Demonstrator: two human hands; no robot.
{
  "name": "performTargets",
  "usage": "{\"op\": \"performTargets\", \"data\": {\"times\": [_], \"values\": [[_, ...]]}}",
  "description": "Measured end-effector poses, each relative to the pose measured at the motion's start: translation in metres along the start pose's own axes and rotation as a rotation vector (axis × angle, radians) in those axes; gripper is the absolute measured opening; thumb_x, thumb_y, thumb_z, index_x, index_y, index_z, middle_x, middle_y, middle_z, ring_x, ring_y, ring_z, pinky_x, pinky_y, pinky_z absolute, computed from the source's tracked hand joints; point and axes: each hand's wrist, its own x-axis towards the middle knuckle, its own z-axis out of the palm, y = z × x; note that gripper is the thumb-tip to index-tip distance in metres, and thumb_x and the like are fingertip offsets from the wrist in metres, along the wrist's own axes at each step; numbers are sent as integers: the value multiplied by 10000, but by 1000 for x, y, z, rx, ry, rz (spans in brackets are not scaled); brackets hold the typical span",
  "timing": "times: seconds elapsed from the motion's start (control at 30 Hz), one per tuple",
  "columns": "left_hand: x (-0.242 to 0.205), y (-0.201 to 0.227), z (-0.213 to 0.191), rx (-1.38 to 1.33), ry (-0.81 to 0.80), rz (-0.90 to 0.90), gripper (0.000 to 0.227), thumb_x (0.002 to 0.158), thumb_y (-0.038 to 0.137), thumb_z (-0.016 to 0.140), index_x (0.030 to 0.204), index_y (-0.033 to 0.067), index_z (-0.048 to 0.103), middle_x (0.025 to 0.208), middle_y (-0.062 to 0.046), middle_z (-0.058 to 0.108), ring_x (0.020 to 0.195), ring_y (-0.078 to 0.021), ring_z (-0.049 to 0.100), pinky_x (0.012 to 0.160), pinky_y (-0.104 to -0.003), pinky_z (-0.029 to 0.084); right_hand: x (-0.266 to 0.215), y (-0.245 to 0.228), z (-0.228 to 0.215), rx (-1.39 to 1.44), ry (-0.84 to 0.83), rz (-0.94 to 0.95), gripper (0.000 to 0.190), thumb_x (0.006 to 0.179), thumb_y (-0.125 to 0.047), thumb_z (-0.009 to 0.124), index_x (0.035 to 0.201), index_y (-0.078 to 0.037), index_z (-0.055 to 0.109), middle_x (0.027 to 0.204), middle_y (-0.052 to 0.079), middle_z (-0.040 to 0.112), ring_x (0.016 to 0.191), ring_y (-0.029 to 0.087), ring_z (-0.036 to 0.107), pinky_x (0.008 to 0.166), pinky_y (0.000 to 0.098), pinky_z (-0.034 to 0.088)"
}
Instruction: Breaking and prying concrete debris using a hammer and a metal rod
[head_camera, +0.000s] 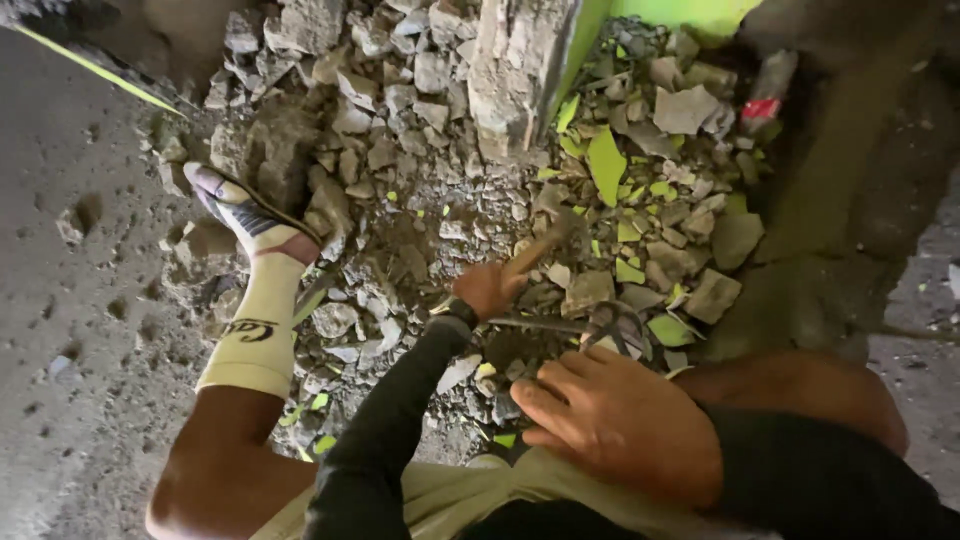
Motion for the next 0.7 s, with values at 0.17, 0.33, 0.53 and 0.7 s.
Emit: {"op": "performTargets", "data": {"times": [0.17,0.33,0.53,0.7], "values": [[-28,50,-34,-216,16,62,491,881,637,634,887,159,749,678,-111,677,548,-354,627,538,-492,493,13,0,-8,20,-54,1,427,930,-329,718,1244,-54,625,947,85,610,779,277,598,699,410,481],[-21,45,-11,-42,18,63,458,863,519,737,911,65,694,750,-162,704,629,-385,675,577,-495,550,21,12,-8,141,-155,25,340,1024,-375,569,1232,-106,572,940,62,653,754,251,623,673,416,480],[-2,-2,36,-385,84,73,670,912,658,448,709,75,708,621,-148,665,463,-344,495,459,-504,367,32,64,-25,-236,-31,303,320,956,-306,689,1223,-130,666,683,83,669,463,277,588,429,428,447],[-22,-8,-40,-435,40,-163,620,886,603,581,1358,265,363,652,-80,625,661,-269,591,631,-419,439,31,153,31,-268,-271,322,389,1084,-279,502,1347,-26,635,973,195,753,704,306,720,664,433,597]]}}
